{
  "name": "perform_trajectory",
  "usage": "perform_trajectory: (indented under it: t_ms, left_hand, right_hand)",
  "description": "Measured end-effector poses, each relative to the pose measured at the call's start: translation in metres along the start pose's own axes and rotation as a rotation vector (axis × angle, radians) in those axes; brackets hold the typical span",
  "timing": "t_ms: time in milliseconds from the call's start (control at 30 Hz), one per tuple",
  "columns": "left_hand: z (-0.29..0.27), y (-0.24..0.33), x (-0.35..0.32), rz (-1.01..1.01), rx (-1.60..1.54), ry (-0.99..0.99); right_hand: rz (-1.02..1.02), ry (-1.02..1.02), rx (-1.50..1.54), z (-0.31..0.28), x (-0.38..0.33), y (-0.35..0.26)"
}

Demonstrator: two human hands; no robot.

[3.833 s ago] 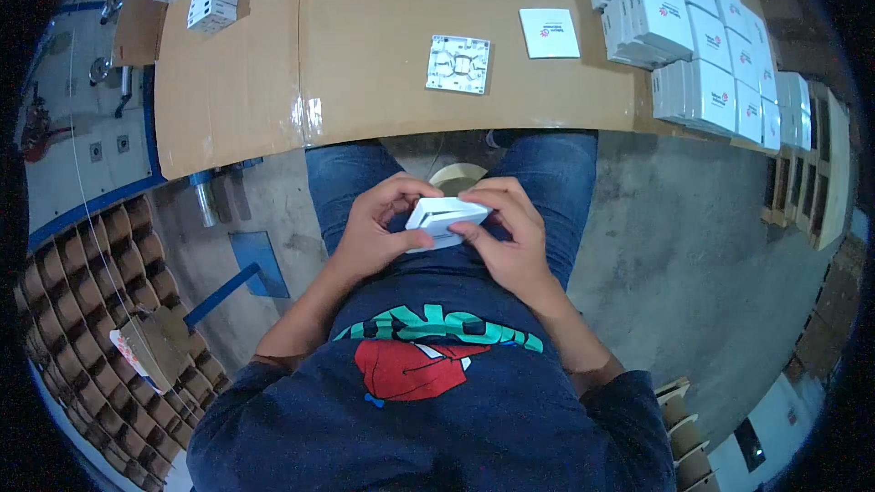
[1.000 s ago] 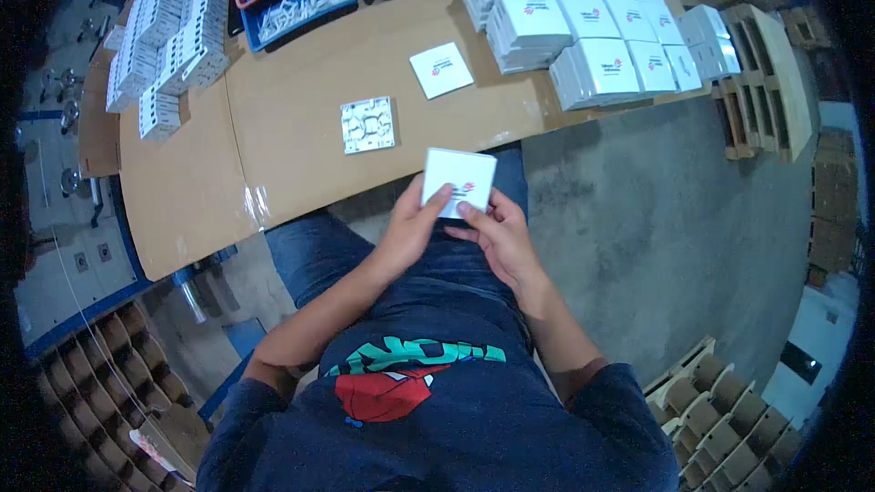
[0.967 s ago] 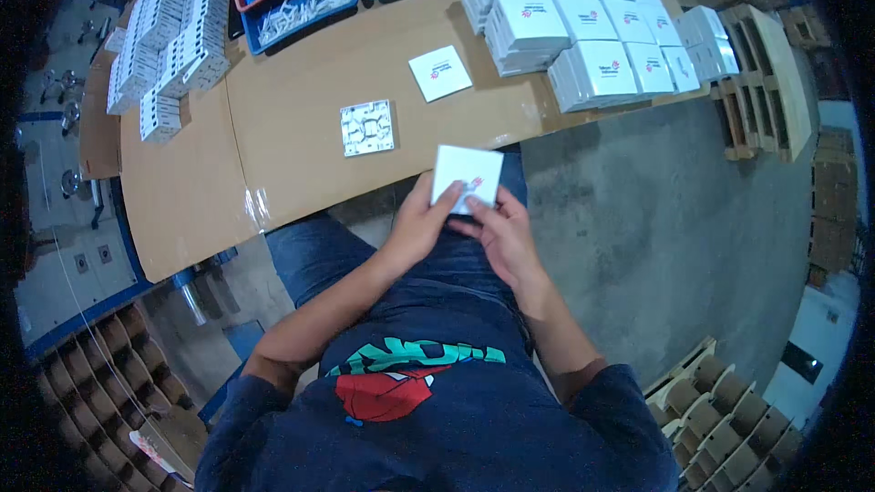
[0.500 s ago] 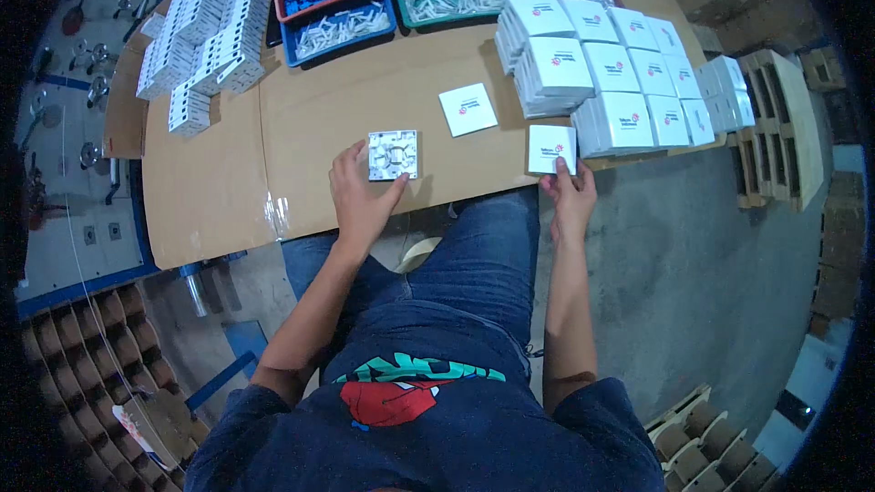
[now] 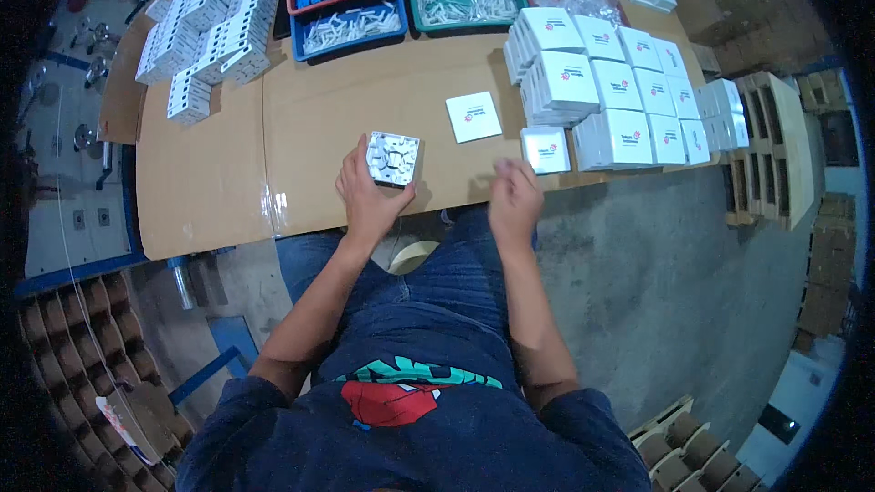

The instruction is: Assemble and package electrical components into small boxes at a factory workbench.

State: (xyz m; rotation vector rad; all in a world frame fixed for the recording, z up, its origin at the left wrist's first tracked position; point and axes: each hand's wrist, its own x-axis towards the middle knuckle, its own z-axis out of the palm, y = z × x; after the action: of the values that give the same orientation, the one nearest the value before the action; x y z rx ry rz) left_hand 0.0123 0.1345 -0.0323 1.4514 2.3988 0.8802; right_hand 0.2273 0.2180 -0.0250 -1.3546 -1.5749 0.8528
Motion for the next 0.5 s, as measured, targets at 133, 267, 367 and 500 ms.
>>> perform_trajectory:
  t_ms: [133, 267, 367, 500]
  left_hand:
    - [-0.019, -0.005, -0.007, 0.060, -0.326, 0.042]
    - [-0.023, -0.015, -0.030, -0.113, -1.014, -0.025]
    - [-0.036, -0.025, -0.045, -0.257, -1.217, -0.041]
    - [-0.058, -0.030, -0.050, -0.390, -1.401, -0.098]
  right_hand:
    - [-0.331, -0.050, -0.448, 0.053, 0.042, -0.018]
    - [-0.270, -0.032, -0.652, 0.084, 0.058, 0.010]
    - [-0.173, -0.162, -0.527, 0.076, 0.058, 0.015]
    - [0.224, -0.490, 0.468, 0.058, 0.048, -0.008]
